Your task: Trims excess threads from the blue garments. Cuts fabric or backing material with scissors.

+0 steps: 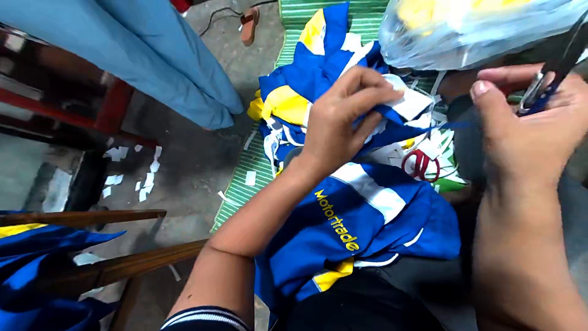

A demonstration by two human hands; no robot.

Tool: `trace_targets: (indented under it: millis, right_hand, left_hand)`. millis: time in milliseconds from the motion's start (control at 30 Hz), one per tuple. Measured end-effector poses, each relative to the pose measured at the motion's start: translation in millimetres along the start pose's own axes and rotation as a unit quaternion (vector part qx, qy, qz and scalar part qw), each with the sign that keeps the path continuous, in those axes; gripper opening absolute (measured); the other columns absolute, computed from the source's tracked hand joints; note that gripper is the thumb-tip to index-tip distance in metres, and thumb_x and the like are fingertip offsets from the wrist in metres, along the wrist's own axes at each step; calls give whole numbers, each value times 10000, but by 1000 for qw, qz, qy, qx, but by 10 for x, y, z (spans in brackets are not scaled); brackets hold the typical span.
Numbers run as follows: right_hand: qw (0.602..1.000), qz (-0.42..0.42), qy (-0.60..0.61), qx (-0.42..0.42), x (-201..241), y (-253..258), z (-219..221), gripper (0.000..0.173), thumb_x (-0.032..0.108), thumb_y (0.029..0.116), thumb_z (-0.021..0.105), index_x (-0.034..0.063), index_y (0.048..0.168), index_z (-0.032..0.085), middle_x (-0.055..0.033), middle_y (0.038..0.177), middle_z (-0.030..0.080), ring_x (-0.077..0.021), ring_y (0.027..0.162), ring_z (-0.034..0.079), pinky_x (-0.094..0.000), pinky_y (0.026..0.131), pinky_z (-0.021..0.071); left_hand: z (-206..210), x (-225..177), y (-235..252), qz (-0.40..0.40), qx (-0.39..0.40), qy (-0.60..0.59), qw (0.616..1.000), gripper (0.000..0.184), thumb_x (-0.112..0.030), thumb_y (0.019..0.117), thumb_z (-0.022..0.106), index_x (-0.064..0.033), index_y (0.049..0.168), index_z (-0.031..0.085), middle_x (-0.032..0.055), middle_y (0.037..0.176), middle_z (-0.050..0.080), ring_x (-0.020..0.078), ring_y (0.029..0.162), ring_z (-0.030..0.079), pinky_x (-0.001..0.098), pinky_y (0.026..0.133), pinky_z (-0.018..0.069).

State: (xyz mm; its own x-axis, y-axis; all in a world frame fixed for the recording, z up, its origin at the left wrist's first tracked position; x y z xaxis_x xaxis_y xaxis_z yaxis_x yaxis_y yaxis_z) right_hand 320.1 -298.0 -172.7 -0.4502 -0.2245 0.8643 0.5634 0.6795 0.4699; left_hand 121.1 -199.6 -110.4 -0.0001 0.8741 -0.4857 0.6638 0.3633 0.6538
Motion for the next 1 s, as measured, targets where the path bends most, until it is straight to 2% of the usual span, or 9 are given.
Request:
trace_targets:
  millis: [67, 233, 400, 567, 667, 767, 867, 933, 1000]
  right_hand:
    - [998, -16, -39, 55, 73, -22, 27, 341, 202, 928, 725, -15, 1189, 690, -45, 1104, 677, 58, 805, 543, -114, 664, 424]
    - [987, -25, 9, 158, 125, -261, 287, 422, 270, 831, 847, 88, 1188, 715, 32, 1065, 710, 62, 632, 491, -106, 529, 383]
    - [983, -52, 29, 171, 81, -316, 326, 310, 237, 845, 817, 57, 1091, 759, -13, 1149, 745, 43, 846, 639, -113, 678, 498]
    - [993, -13, -20, 114, -63, -281, 222, 135, 150, 970, 613, 64, 920, 704, 63, 722, 627, 68, 538, 477, -111, 489, 403]
    - [996, 7, -39, 77, -106, -277, 150, 119, 184, 1009, 606, 85, 966, 656, 72, 669, 550, 57, 509, 452, -114, 477, 397]
    - [997, 4, -21, 74, -35, -261, 149, 107, 182, 1006, 608, 95, 960, 650, 86, 669, 542, 69, 506, 444, -101, 473, 388]
    - [995, -49, -37, 83, 199, -130, 166, 125, 147, 998, 604, 49, 944, 662, 55, 688, 563, 64, 538, 468, -98, 497, 401]
    - [994, -72, -39, 75, 358, -33, 160, 120, 148, 990, 624, 56, 948, 687, 47, 734, 622, 58, 554, 488, -110, 500, 402]
    - [995, -65, 2, 72, 415, 40, 121, 135, 184, 965, 696, 90, 1060, 710, 44, 917, 734, 51, 533, 463, -128, 464, 368]
  left_hand:
    - [96, 7, -168, -3, -13, -32, 999, 151, 62, 892, 665, 54, 1015, 753, 207, 1037, 689, 210, 988, 675, 294, 863, 569]
    - [281, -8, -394, -10, -33, -70, 997, 113, 85, 856, 688, 61, 957, 733, 164, 1007, 665, 169, 962, 659, 263, 857, 571]
    - [317, 24, -424, -5, -49, -93, 994, 60, 83, 832, 714, 52, 873, 683, 154, 1020, 645, 158, 969, 664, 254, 848, 583]
    - [505, 100, -529, 6, 118, -131, 984, 85, -55, 859, 746, -4, 809, 699, 102, 1009, 680, 133, 928, 678, 283, 793, 601]
    - [552, 164, -500, -45, 137, -166, 975, 291, -272, 948, 649, -48, 762, 665, 41, 928, 661, 88, 855, 645, 272, 727, 566]
    - [480, 180, -218, -72, 64, -136, 986, 334, -335, 903, 705, -20, 990, 635, 93, 1066, 636, 159, 1049, 626, 340, 907, 542]
    - [683, 224, -28, -86, 172, -36, 981, 617, -385, 837, 788, -23, 1306, 612, 109, 1191, 690, 221, 1102, 658, 485, 943, 537]
    - [788, 314, -11, -129, 190, -17, 973, 218, -264, 921, 720, -67, 1010, 746, 55, 864, 729, 184, 780, 699, 466, 685, 567]
    - [734, 447, 1, -211, 149, -48, 965, 227, -209, 997, 622, -54, 897, 753, 70, 770, 703, 187, 704, 673, 470, 650, 541]
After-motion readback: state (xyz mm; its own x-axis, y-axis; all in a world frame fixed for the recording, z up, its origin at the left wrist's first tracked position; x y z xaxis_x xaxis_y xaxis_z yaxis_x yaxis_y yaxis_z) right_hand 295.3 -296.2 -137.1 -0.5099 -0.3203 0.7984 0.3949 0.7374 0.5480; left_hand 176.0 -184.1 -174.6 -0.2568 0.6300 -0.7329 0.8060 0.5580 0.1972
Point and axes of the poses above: each hand's wrist, its own y-axis towards the middle knuckle, its own z-axis out of the palm, x = y × z, the point moved 7 cm from there along y, towards the middle knuckle
